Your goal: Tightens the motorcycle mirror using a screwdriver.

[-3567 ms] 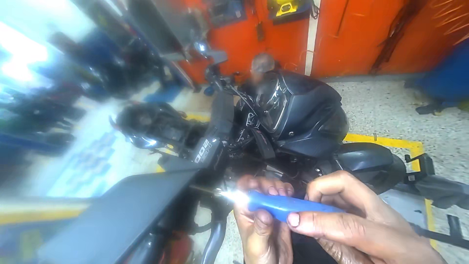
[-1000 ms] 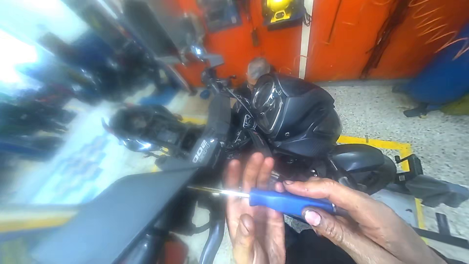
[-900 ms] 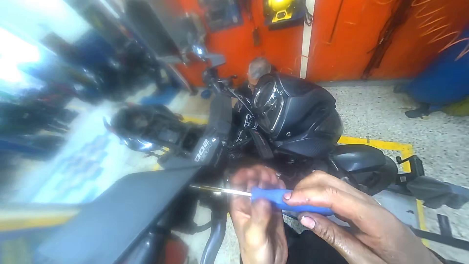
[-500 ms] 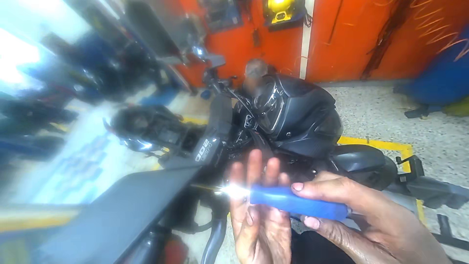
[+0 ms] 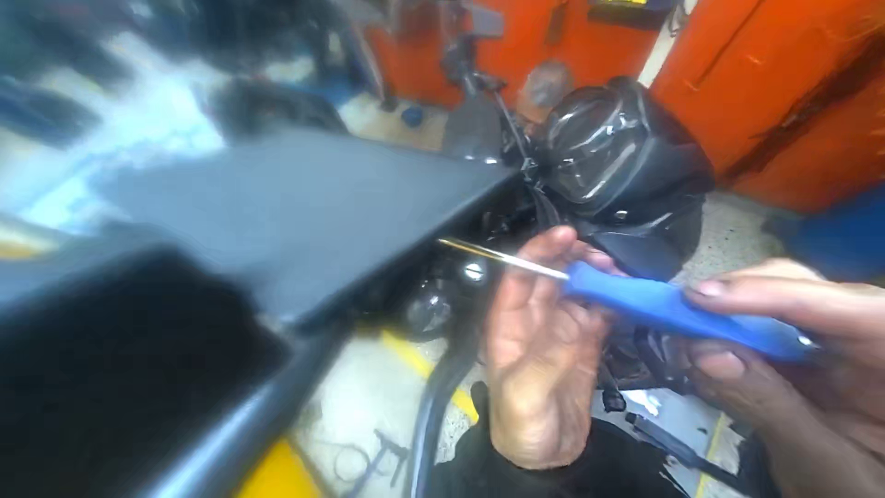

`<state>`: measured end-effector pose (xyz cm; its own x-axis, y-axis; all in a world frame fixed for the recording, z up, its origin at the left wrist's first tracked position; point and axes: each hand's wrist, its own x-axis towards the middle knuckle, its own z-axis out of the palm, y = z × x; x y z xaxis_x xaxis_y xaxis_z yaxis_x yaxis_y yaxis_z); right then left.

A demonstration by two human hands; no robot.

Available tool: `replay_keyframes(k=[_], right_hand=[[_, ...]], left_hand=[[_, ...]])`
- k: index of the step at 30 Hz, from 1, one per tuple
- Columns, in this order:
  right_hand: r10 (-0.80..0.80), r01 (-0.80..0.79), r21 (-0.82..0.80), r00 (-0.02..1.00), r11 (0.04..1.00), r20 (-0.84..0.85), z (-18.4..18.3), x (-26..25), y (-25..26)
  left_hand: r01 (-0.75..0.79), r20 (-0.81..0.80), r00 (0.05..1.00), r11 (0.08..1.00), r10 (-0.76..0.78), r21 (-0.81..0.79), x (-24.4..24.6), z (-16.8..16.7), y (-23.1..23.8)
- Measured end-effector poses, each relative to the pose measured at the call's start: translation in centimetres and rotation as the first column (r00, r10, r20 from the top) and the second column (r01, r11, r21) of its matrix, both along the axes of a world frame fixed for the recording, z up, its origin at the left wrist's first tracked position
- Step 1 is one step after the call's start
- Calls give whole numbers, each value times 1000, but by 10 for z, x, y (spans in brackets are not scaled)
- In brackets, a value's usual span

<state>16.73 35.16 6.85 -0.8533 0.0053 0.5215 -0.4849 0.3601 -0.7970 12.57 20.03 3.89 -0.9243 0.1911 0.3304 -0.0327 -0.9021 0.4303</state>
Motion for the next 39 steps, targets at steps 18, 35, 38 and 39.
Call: replay_keyframes(k=[18,35,38,39], right_hand=[[28,-22,108,998,994,-57,10,-9,11],[82,-81,-33,996,996,19,11,-11,11],[64,-44,-118,983,992,171,16,-5,3],[32,-20,-81,988,997,152,15,-5,2]], left_hand=[[-76,-46,996,996,73,-57,-15,5,9],[-77,-101,992,996,73,-34,-18,5,8],[35,-144,989,999,-29,39,-18,-3,5],[71,-166,984,996,-60,59,-19,-5,5]])
